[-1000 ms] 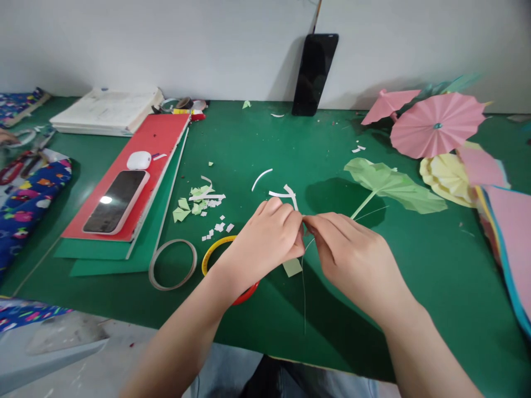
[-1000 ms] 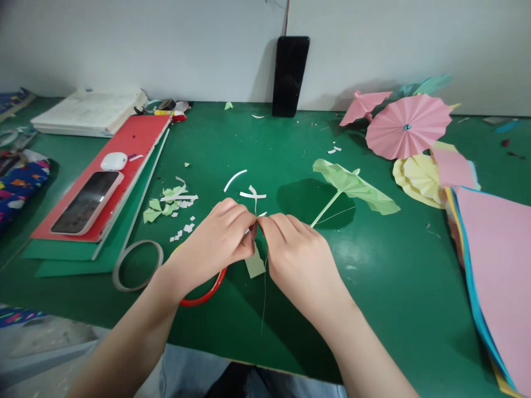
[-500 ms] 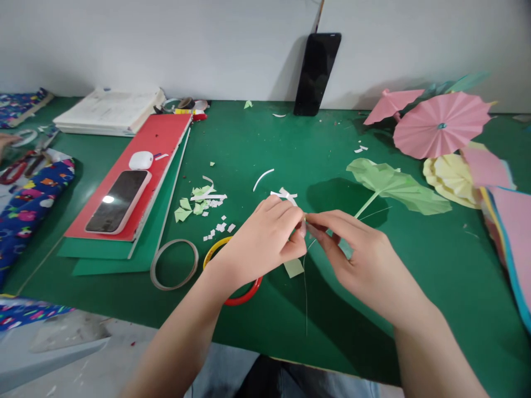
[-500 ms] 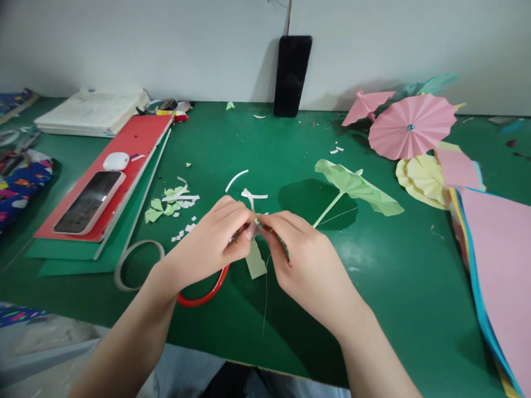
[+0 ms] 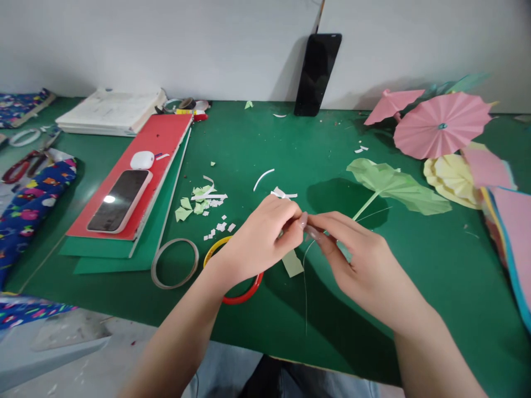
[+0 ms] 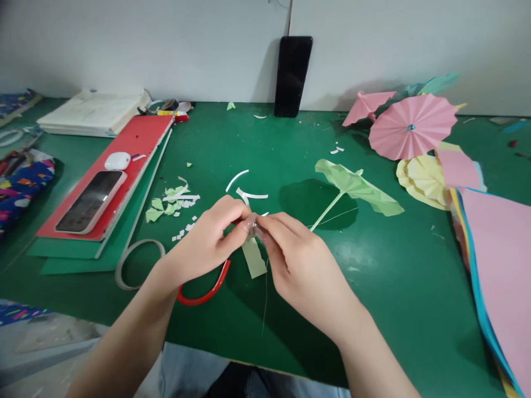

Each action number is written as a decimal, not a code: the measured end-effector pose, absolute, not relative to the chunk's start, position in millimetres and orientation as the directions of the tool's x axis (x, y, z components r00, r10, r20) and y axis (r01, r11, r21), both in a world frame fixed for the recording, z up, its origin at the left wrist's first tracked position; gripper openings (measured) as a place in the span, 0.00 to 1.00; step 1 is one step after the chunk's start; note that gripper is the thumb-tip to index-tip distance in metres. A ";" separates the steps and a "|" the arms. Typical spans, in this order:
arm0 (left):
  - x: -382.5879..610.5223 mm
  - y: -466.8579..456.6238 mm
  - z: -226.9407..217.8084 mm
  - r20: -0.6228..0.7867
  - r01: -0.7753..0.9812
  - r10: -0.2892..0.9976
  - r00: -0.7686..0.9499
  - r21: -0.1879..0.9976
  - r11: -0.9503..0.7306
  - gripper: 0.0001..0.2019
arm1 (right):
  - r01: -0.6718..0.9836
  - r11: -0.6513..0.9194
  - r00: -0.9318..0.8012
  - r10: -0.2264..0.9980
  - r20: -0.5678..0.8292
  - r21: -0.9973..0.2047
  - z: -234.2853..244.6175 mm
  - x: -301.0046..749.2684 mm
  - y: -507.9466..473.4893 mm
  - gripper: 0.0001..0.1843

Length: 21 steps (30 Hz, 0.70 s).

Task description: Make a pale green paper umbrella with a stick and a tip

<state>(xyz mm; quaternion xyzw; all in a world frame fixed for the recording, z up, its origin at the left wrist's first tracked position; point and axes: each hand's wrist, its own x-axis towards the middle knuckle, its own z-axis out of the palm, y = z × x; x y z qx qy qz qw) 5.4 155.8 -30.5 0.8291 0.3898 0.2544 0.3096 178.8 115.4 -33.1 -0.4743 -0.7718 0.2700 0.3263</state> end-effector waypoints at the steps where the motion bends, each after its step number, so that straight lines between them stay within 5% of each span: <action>1: 5.2 155.5 -30.2 0.167 0.476 0.801 0.575 0.727 -0.494 0.10 | 0.538 0.382 -0.326 0.916 0.233 -0.752 -32.3 179.3 115.6 0.13; 8: 4.6 154.7 -29.6 0.189 0.470 0.790 0.583 0.716 -0.517 0.08 | 0.465 0.295 -0.310 0.937 0.158 -0.835 -30.0 181.6 116.8 0.13; 21: 4.0 155.5 -31.5 0.236 0.450 0.749 0.619 0.676 -0.584 0.08 | 0.482 0.316 -0.310 0.934 0.178 -0.817 -29.2 181.2 116.2 0.11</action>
